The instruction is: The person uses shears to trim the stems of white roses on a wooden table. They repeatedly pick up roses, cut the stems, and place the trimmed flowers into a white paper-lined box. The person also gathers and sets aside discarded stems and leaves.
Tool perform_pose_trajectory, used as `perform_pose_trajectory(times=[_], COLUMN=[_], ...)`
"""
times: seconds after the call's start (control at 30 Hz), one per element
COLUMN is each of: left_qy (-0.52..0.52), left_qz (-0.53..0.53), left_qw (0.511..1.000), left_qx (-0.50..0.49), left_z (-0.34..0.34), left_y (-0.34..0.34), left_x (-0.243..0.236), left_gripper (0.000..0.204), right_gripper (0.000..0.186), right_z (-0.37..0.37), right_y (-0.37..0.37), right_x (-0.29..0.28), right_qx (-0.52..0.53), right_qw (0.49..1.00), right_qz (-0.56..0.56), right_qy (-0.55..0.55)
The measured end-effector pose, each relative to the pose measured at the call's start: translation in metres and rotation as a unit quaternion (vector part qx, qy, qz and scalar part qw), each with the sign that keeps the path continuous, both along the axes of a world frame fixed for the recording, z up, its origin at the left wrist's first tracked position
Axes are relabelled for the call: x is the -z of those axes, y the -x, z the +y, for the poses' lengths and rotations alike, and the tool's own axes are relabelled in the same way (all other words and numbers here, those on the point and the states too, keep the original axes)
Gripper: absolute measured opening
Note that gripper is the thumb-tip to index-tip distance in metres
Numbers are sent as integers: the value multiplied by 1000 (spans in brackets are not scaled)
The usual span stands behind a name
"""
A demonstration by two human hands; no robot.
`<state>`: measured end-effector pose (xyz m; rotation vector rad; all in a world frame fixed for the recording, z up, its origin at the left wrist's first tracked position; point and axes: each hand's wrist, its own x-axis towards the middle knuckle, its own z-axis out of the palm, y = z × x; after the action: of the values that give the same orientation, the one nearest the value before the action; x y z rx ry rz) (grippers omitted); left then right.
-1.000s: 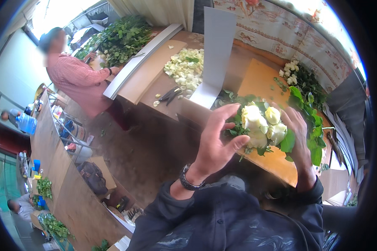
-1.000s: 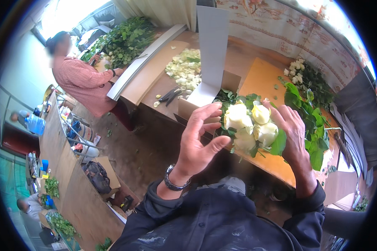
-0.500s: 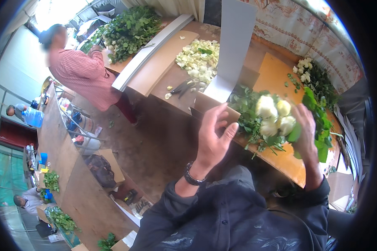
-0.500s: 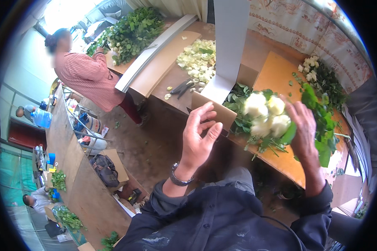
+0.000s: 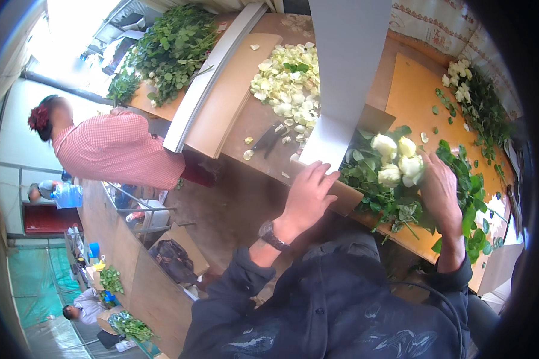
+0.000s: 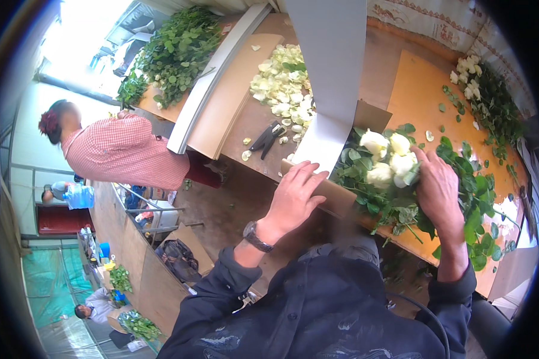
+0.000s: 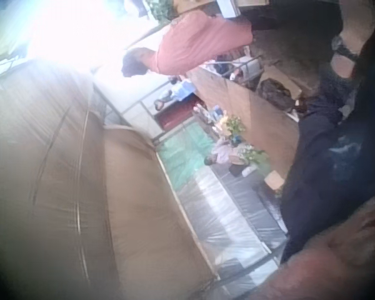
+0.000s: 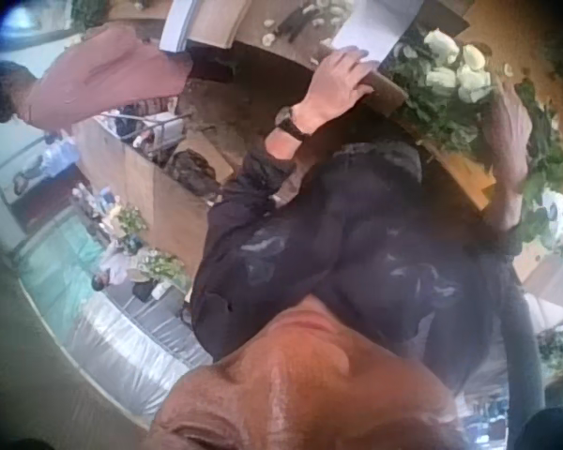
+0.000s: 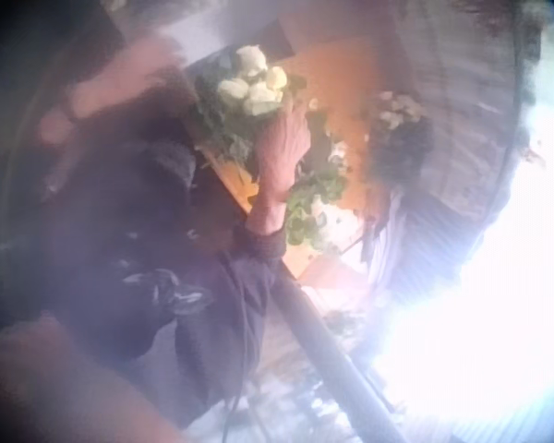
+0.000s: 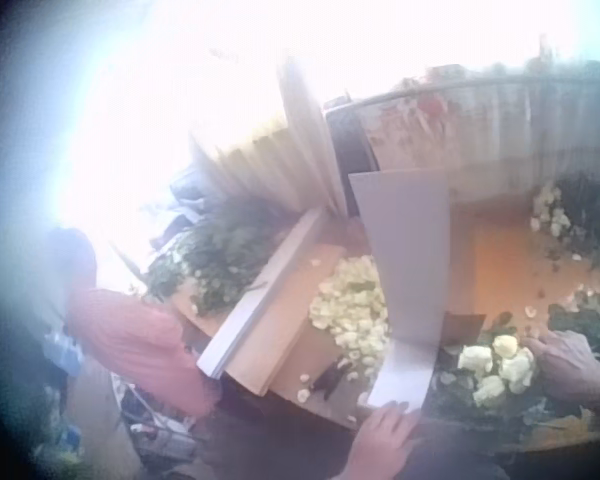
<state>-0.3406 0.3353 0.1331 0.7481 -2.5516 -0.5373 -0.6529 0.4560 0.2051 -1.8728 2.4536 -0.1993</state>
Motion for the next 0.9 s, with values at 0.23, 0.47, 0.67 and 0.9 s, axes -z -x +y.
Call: perform_pose_trajectory(times=[0.23,0.47,0.67,0.9], left_qy=[50,-78,-146,-276], left_qz=[-86,-36,8,68], left_qw=[990,980,957,935], left_qx=[101,177,250,214], left_z=[-31,-51,-106,-149], left_y=[10,3,-33,-28], left_x=[42,47,34,36], left_gripper=[39,42,34,37], right_gripper=[62,95,88,38], right_z=[-62,-126,-107,-107], right_y=[-33,-88,-132,-146], right_x=[23,99,108,97], right_qx=[-51,62,142,172], right_qw=[998,997,978,958], right_qz=[-25,-42,-139,-184], right_qy=[-15,11,57,140])
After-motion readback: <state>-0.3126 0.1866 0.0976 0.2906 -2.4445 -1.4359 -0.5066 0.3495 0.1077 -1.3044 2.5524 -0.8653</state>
